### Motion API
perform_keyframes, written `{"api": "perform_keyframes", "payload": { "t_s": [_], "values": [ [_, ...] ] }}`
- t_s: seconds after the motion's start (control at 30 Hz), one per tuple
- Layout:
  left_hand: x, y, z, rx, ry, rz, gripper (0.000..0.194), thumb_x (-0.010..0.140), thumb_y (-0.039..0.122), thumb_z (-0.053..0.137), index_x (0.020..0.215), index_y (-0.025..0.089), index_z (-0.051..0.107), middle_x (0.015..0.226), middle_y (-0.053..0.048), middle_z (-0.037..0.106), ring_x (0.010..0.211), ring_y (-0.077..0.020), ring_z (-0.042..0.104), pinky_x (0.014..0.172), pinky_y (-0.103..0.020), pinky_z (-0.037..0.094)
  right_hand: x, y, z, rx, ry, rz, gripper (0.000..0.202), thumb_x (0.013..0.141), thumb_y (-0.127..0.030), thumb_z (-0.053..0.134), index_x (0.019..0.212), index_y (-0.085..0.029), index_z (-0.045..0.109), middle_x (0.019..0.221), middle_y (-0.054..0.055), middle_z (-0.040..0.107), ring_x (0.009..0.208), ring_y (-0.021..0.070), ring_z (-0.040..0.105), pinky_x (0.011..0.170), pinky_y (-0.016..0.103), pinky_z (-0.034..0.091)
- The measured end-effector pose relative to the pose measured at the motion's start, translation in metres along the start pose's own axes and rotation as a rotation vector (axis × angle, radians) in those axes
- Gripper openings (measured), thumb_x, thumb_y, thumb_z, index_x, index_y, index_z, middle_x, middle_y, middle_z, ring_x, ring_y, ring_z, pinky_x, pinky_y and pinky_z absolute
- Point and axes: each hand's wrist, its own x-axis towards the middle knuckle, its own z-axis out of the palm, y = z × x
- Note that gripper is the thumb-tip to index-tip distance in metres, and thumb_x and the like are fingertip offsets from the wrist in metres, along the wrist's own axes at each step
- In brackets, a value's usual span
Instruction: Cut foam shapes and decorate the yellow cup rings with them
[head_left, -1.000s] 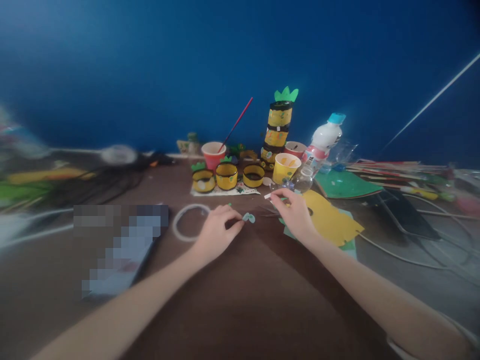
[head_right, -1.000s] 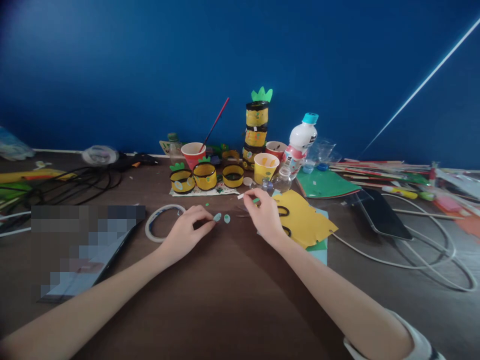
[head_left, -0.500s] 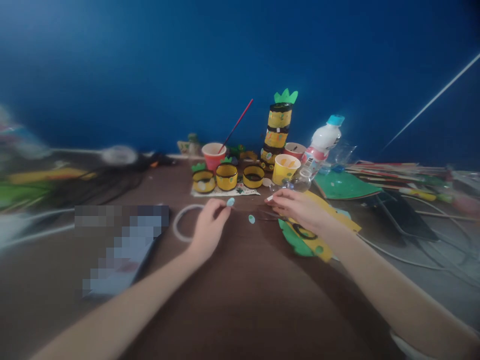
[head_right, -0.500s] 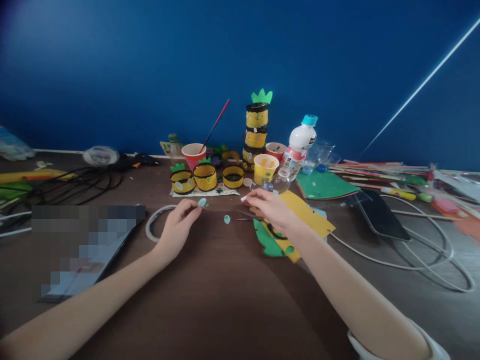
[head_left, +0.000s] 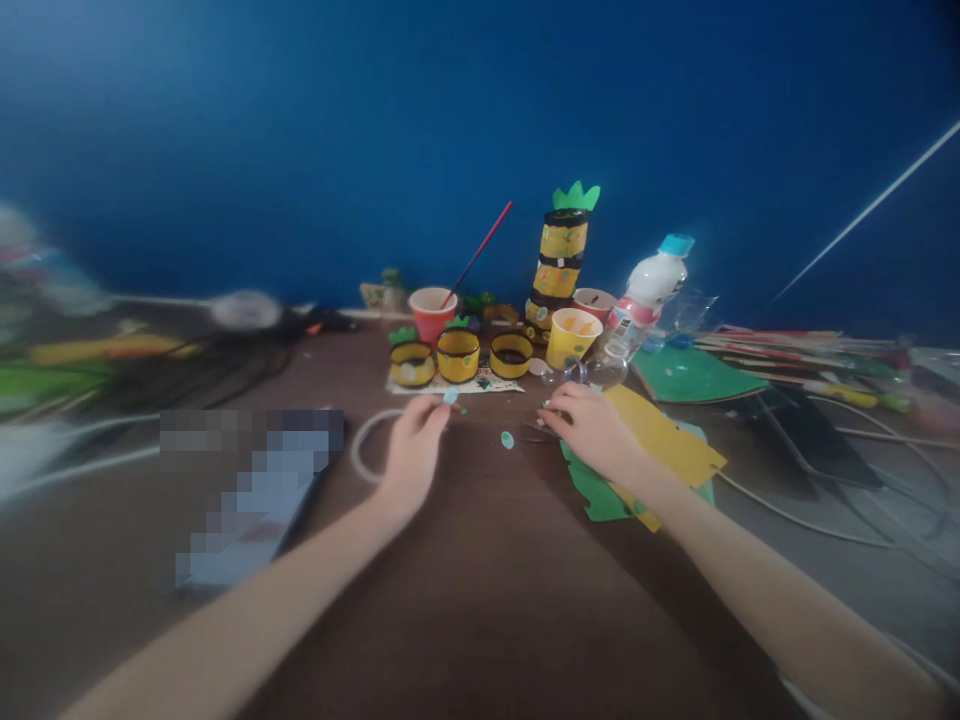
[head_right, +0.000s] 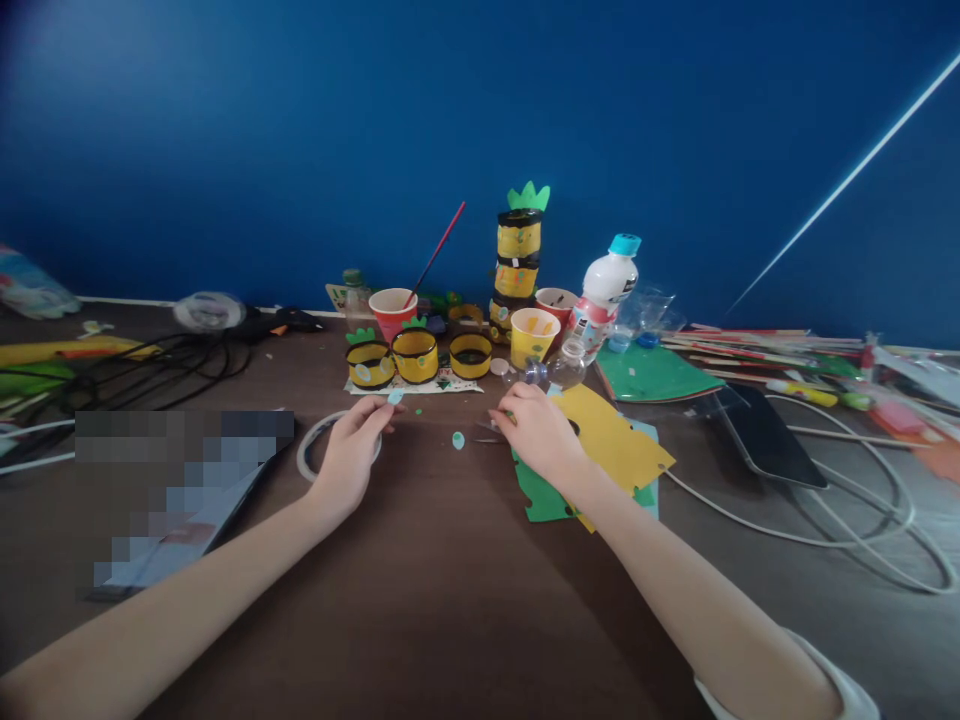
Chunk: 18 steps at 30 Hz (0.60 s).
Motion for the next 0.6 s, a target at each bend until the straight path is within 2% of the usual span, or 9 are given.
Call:
{"api": "perform_keyframes", "payload": {
  "t_s": [0.07, 0.17, 0.23, 0.3, 0.4, 0.6],
  "values": [
    [0.000, 0.000, 0.000, 0.005, -0.001, -0.006, 0.018, 0.076, 0.032, 0.048, 0.072, 0.018, 0.059, 0.078, -0.002, 0.058, 0.072, -0.0139, 0.049, 0.070, -0.025, 0.038, 0.000, -0.004, -0.002, -0.007, 0.015, 0.006, 0.023, 0.083, -0.022, 0.045, 0.066, -0.017, 0.060, 0.076, 0.006, 0.055, 0.075, 0.0189, 0.052, 0.070, 0.034, 0.043],
    [0.000, 0.001, -0.001, 0.002, 0.007, -0.008, 0.019, 0.075, 0.033, 0.048, 0.073, 0.018, 0.059, 0.078, -0.002, 0.059, 0.071, -0.0138, 0.049, 0.070, -0.025, 0.038, 0.000, -0.013, -0.003, 0.023, 0.032, -0.024, 0.023, 0.082, -0.013, 0.041, 0.090, -0.017, 0.062, 0.087, 0.007, 0.057, 0.084, 0.0201, 0.052, 0.077, 0.036, 0.043],
    [0.000, 0.001, -0.001, -0.011, 0.015, -0.019, 0.019, 0.075, 0.033, 0.048, 0.074, 0.018, 0.060, 0.080, -0.002, 0.060, 0.070, -0.0135, 0.049, 0.069, -0.025, 0.038, 0.003, -0.021, -0.001, 0.056, -0.013, -0.099, 0.034, 0.081, -0.009, 0.038, 0.107, -0.018, 0.057, 0.093, 0.007, 0.057, 0.088, 0.0200, 0.051, 0.081, 0.036, 0.042],
    [0.000, 0.001, -0.001, -0.021, 0.019, -0.033, 0.020, 0.074, 0.034, 0.048, 0.076, 0.018, 0.060, 0.081, -0.002, 0.060, 0.068, -0.0129, 0.049, 0.068, -0.025, 0.038, 0.009, -0.031, 0.004, 0.055, -0.094, -0.181, 0.040, 0.081, -0.009, 0.037, 0.117, -0.020, 0.053, 0.093, 0.007, 0.057, 0.088, 0.0198, 0.050, 0.080, 0.036, 0.042],
    [0.000, 0.001, 0.000, -0.035, 0.020, -0.038, 0.018, 0.075, 0.032, 0.047, 0.076, 0.018, 0.059, 0.078, -0.001, 0.058, 0.067, -0.0126, 0.048, 0.067, -0.024, 0.038, 0.020, -0.047, 0.013, -0.006, -0.190, -0.246, 0.042, 0.082, -0.016, 0.040, 0.123, -0.022, 0.049, 0.094, 0.007, 0.056, 0.089, 0.0208, 0.048, 0.076, 0.036, 0.041],
    [-0.001, 0.002, 0.000, -0.059, 0.005, -0.034, 0.014, 0.075, 0.028, 0.046, 0.074, 0.017, 0.056, 0.075, -0.001, 0.056, 0.072, -0.0131, 0.050, 0.069, -0.024, 0.040, 0.026, -0.063, 0.027, -0.108, -0.168, -0.278, 0.037, 0.083, -0.021, 0.043, 0.116, -0.025, 0.056, 0.092, 0.008, 0.054, 0.087, 0.0214, 0.045, 0.077, 0.037, 0.038]
  ]
}}
